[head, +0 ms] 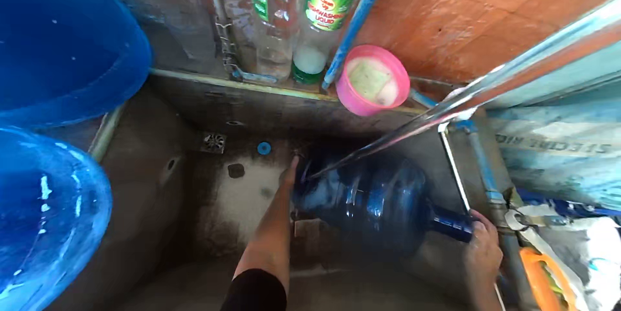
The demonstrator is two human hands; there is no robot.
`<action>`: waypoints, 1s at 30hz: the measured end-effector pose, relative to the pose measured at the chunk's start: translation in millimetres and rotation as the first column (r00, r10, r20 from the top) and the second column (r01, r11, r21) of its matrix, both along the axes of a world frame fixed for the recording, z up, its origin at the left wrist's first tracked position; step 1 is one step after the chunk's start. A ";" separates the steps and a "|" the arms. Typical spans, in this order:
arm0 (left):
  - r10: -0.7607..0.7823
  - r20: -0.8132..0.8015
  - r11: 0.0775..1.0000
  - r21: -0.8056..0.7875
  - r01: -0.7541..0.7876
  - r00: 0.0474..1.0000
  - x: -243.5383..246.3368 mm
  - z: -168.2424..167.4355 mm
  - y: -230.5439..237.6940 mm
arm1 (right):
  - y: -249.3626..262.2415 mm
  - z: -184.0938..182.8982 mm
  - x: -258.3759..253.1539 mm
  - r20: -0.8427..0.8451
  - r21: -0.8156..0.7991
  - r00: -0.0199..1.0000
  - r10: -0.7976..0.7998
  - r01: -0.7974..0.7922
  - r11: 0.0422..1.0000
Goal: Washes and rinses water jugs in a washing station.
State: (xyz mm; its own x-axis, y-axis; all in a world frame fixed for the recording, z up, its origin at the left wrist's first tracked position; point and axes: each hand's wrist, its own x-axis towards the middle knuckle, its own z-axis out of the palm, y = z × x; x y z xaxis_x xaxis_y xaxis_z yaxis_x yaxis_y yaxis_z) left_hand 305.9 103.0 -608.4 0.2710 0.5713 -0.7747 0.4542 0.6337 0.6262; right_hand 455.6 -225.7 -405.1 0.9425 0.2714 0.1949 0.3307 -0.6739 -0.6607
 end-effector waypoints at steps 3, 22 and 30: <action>0.124 0.032 0.984 -0.133 -0.119 0.992 -26.8 -1.6 -5.0 | 4.7 3.2 -8.1 -0.037 0.067 0.999 0.006 -0.004 0.998; -0.219 -0.081 0.680 0.702 0.212 0.972 -149.0 397.1 -38.6 | 22.4 -39.1 -57.7 -0.814 0.454 0.570 0.112 0.505 0.734; -0.518 -0.234 0.337 0.828 0.447 0.823 -133.7 492.1 -127.5 | 24.4 -55.1 -60.2 -0.751 0.645 0.557 0.355 0.505 0.573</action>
State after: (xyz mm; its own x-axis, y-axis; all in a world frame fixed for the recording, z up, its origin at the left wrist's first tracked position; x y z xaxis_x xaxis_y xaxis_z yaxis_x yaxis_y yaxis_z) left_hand 172.1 -24.5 -116.3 0.7500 0.6613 0.0152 0.4380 -0.5138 0.7377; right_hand 395.3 -201.3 -460.2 0.7902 0.3463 -0.5056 -0.5921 0.2190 -0.7755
